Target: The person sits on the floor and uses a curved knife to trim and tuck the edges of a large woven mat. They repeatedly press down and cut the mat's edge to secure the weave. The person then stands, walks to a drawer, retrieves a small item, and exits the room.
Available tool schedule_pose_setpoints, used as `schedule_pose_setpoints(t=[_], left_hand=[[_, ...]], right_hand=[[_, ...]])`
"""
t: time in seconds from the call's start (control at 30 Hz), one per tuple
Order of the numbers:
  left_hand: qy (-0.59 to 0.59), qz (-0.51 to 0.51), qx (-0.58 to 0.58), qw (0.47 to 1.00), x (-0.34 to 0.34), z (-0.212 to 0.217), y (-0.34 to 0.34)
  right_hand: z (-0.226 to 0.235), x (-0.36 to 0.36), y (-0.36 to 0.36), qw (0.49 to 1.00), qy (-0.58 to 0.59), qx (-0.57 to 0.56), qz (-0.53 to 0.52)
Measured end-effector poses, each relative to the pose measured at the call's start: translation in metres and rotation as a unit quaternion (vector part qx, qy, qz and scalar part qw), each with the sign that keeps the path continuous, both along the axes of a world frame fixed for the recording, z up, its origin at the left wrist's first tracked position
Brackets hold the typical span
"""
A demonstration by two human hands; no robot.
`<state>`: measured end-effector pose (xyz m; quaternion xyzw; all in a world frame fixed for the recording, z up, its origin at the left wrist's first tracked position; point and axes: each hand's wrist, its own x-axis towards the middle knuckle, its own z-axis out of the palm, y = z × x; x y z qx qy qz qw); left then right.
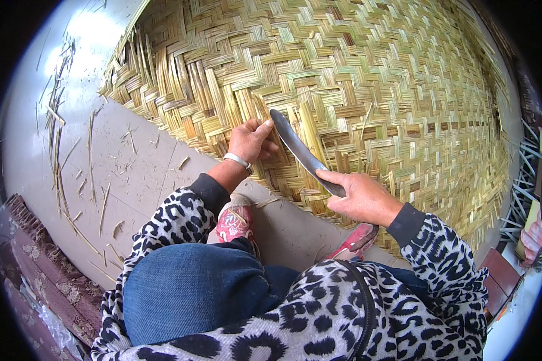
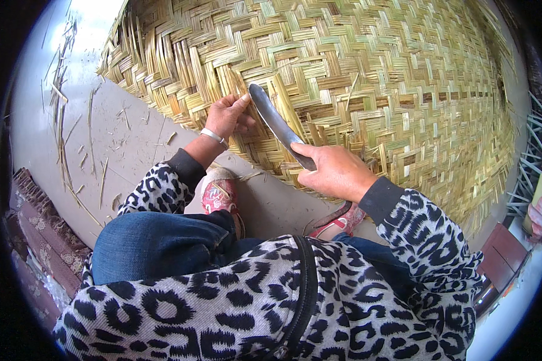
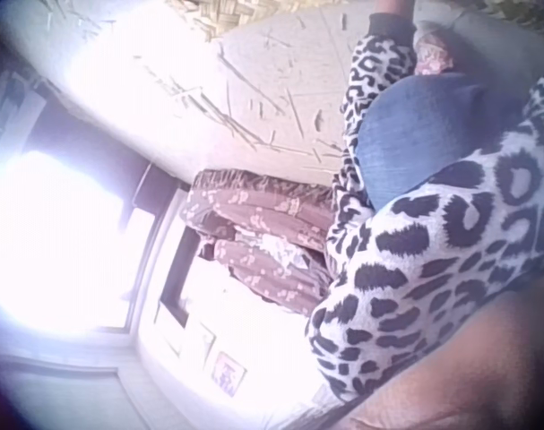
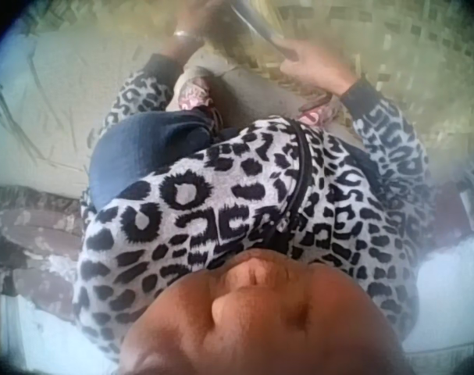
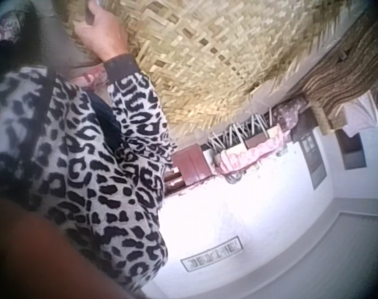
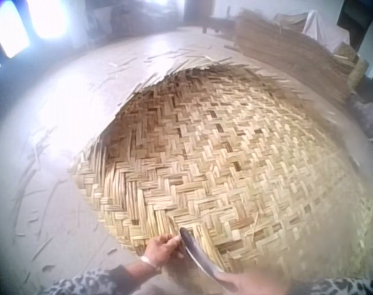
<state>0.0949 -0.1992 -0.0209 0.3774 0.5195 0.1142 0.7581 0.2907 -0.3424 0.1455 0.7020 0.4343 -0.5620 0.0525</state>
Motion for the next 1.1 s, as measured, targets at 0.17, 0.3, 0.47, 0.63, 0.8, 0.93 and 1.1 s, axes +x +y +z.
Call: schedule_pose_setpoints(t=[0.17,0.3,0.47,0.63,0.8,0.93,1.1], left_hand=[[0.032,0.033,-0.055,0.997,0.004,0.007,0.002],[0.046,0.053,-0.085,0.994,0.008,0.014,0.003],[0.058,0.076,-0.125,0.987,0.014,0.017,0.005],[0.041,0.040,-0.155,0.986,0.014,0.018,0.010],[0.089,0.057,-0.162,0.981,0.021,0.014,0.010],[0.079,0.048,-0.080,0.993,0.024,0.012,0.008],[0.093,-0.143,0.006,0.985,0.006,0.015,0.020]], right_hand=[[-0.007,-0.005,0.002,0.999,0.006,0.007,-0.032],[-0.023,-0.017,-0.004,0.993,-0.079,0.067,0.055],[-0.050,-0.030,-0.015,0.980,-0.128,0.143,0.054],[-0.067,-0.037,-0.017,0.974,-0.145,0.170,0.041],[-0.065,-0.035,-0.015,0.972,-0.148,0.172,0.054],[-0.062,-0.035,-0.012,0.974,-0.153,0.149,0.076],[-0.061,-0.037,-0.011,0.972,-0.164,0.141,0.088]])
